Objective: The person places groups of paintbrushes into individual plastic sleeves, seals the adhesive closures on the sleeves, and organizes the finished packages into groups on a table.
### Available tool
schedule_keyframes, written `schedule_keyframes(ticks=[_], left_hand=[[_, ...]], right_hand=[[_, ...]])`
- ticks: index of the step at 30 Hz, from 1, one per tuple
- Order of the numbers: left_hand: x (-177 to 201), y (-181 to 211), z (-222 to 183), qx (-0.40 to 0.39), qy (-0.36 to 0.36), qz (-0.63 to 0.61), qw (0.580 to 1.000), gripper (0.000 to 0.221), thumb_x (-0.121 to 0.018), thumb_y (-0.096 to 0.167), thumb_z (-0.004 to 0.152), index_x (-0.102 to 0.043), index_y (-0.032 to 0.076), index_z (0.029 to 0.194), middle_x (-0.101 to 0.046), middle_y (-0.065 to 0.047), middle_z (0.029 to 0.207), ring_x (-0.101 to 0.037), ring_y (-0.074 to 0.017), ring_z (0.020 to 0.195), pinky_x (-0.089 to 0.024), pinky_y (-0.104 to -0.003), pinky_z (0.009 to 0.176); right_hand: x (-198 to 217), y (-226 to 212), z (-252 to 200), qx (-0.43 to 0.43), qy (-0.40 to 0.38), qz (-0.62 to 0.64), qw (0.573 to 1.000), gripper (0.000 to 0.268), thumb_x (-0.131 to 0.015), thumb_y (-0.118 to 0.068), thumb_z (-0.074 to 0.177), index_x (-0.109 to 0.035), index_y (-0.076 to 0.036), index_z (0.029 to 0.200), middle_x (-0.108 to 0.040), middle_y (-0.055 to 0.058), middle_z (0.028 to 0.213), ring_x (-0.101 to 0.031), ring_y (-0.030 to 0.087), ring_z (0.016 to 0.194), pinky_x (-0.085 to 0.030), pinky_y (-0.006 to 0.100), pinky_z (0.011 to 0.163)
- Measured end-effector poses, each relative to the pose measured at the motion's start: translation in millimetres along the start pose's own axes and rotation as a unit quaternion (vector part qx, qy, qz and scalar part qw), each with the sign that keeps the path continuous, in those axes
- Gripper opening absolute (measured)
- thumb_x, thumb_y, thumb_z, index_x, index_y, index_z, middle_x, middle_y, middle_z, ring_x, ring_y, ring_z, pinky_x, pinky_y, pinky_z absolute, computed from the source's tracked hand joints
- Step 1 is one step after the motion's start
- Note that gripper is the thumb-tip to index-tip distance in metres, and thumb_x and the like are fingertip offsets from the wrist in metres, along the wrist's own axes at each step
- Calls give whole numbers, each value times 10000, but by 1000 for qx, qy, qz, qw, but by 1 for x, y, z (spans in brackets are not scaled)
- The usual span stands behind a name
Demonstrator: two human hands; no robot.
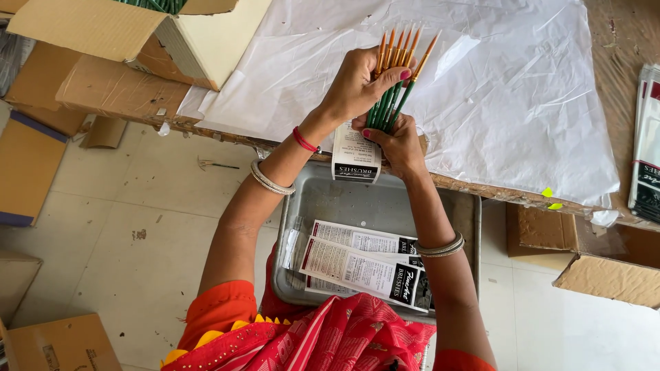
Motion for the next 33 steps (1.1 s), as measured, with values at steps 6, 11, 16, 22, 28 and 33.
schedule_keyframes(ticks=[6,11,16,22,28,33], left_hand=[[-2,-4,-1,16,-35,-13,999,309,-682,256,1033,-750,-5,1185,-814,-102,997,-754,-104,830,-630,-265,736],[10,18,-9,17,-38,-6,999,354,-679,260,1034,-666,-21,1250,-786,-125,1029,-705,-129,869,-585,-282,794],[20,18,-17,-11,-10,12,1000,261,-659,142,1055,-700,-64,1210,-794,-140,1070,-747,-121,952,-629,-270,855],[21,11,-18,1,21,-19,1000,196,-691,55,1025,-712,-70,1174,-795,-141,1082,-767,-123,967,-650,-258,864],[53,20,-4,-5,128,-75,989,250,-597,200,1036,-679,7,1173,-792,-91,1019,-815,-143,854,-646,-261,735],[75,3,12,86,16,389,917,160,-653,167,1023,-771,81,1088,-782,-108,816,-708,-191,633,-522,-368,565]], right_hand=[[1,0,-1,23,-5,-28,999,226,-671,119,912,-737,28,1108,-778,102,1020,-745,127,887,-650,299,818],[3,2,-3,0,4,-1,1000,231,-653,106,933,-736,23,1132,-780,103,1015,-738,129,868,-647,303,801],[1,-3,-4,-12,-4,2,1000,270,-633,109,929,-725,31,1170,-779,117,1063,-747,146,930,-644,320,851],[2,-1,-4,-5,-3,2,1000,300,-632,111,930,-714,35,1209,-774,139,1105,-750,166,1003,-640,332,918],[3,6,-1,-6,-7,50,999,333,-624,128,932,-689,38,1246,-760,147,1150,-737,176,1084,-606,316,1020],[3,6,-2,-14,-12,47,999,330,-604,141,931,-692,49,1235,-764,148,1134,-739,181,1052,-615,326,986]])
Point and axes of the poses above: each hand's wrist, its own z-axis towards the middle knuckle, its own x-axis out of the back of the hand, y = z × x, the point moved 5 cm from there along z, towards the middle knuckle
